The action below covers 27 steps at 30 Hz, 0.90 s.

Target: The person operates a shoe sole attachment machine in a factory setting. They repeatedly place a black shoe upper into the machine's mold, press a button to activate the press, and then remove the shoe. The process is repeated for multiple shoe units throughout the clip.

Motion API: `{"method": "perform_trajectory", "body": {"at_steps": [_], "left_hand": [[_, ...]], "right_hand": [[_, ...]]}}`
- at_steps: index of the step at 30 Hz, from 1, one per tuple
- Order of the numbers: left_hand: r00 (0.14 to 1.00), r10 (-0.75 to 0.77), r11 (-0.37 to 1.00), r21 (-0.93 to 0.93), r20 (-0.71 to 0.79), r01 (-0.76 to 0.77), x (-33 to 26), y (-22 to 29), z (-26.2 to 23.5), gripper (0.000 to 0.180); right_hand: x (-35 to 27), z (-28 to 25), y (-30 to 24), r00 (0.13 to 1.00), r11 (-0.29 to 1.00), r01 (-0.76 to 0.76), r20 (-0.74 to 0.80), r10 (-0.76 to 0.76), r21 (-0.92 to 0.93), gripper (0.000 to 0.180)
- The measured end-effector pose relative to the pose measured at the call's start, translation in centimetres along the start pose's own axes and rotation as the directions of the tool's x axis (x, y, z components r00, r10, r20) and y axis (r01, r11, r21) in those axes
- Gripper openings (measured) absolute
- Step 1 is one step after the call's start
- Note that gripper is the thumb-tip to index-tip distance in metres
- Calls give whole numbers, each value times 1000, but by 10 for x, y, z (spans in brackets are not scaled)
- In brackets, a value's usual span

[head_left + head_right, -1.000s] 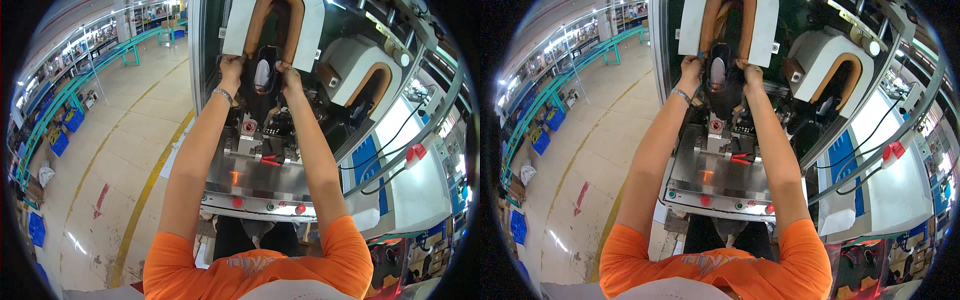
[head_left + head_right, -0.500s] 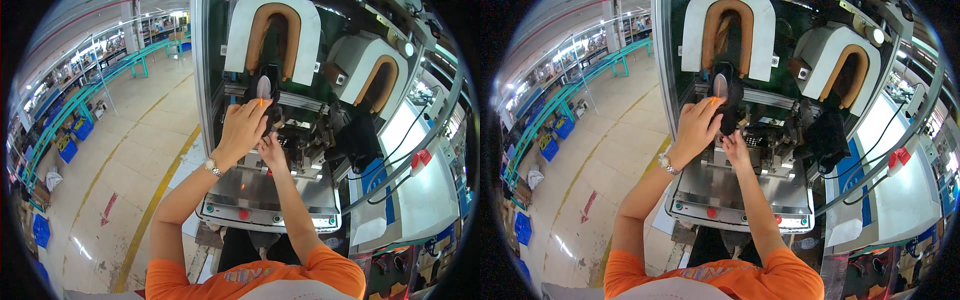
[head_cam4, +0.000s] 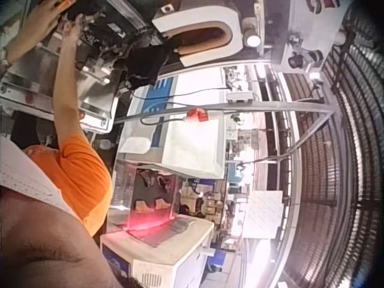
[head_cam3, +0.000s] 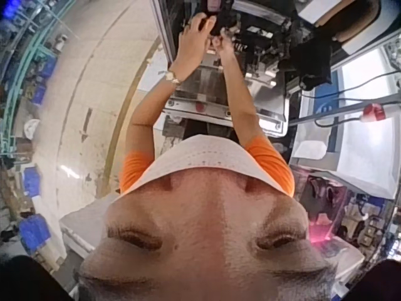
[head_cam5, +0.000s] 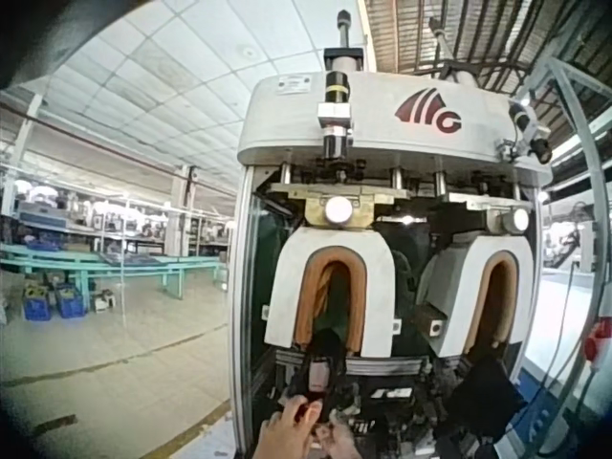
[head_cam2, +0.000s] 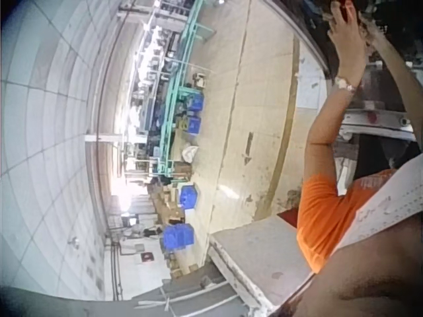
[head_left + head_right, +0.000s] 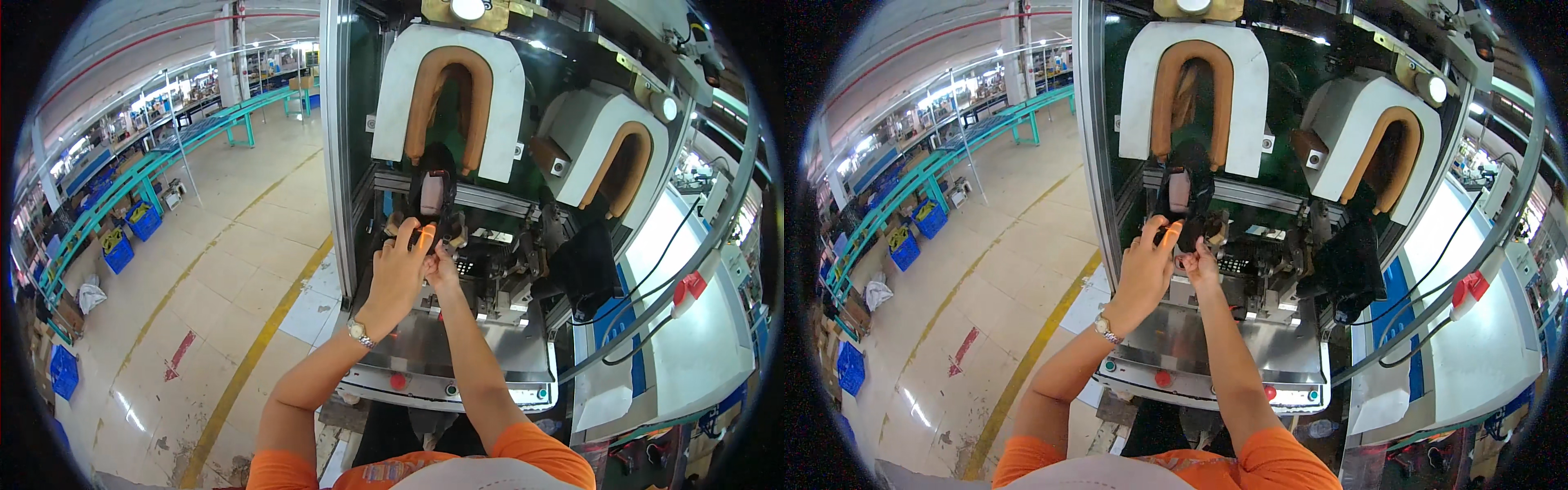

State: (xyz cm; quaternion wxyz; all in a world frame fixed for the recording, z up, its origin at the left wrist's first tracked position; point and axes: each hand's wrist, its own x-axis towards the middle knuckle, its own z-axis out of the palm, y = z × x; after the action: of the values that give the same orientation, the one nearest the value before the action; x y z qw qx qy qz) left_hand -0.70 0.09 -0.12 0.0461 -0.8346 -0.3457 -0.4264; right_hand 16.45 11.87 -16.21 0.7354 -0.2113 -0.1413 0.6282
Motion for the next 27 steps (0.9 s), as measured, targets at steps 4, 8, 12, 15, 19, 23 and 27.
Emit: {"method": "perform_trajectory", "body": {"at_steps": [4, 8, 12, 15, 19, 23, 27], "left_hand": [[1000, 20, 1000, 16, 0, -20, 1, 1, 4, 50], [1000, 16, 1000, 22, -17, -16, -1, -5, 3, 50], [1000, 20, 1000, 4, -12, -20, -1, -15, 6, 50], [1000, 27, 999, 18, -10, -27, 0, -16, 7, 49], [999, 35, 999, 13, -24, -35, 1, -14, 10, 47], [999, 30, 999, 34, -12, -30, 1, -9, 9, 47], [1000, 12, 1000, 21, -10, -12, -1, -7, 13, 46]], "right_hand": [[5, -8, 3, 999, 999, 29, 31, -30, 31, 18], [-8, 11, 7, 998, 998, 59, -30, -59, -14, 19], [-4, 6, 4, 998, 999, 22, -59, -20, 31, 19], [-4, 4, 5, 996, 999, 33, -83, -30, 36, 18], [-4, 3, 10, 999, 1000, 22, -43, -22, 16, 15], [-9, 4, 11, 999, 999, 28, -43, -27, 21, 13], [-10, 2, 12, 997, 1000, 4, -73, -4, 4, 13]]}}
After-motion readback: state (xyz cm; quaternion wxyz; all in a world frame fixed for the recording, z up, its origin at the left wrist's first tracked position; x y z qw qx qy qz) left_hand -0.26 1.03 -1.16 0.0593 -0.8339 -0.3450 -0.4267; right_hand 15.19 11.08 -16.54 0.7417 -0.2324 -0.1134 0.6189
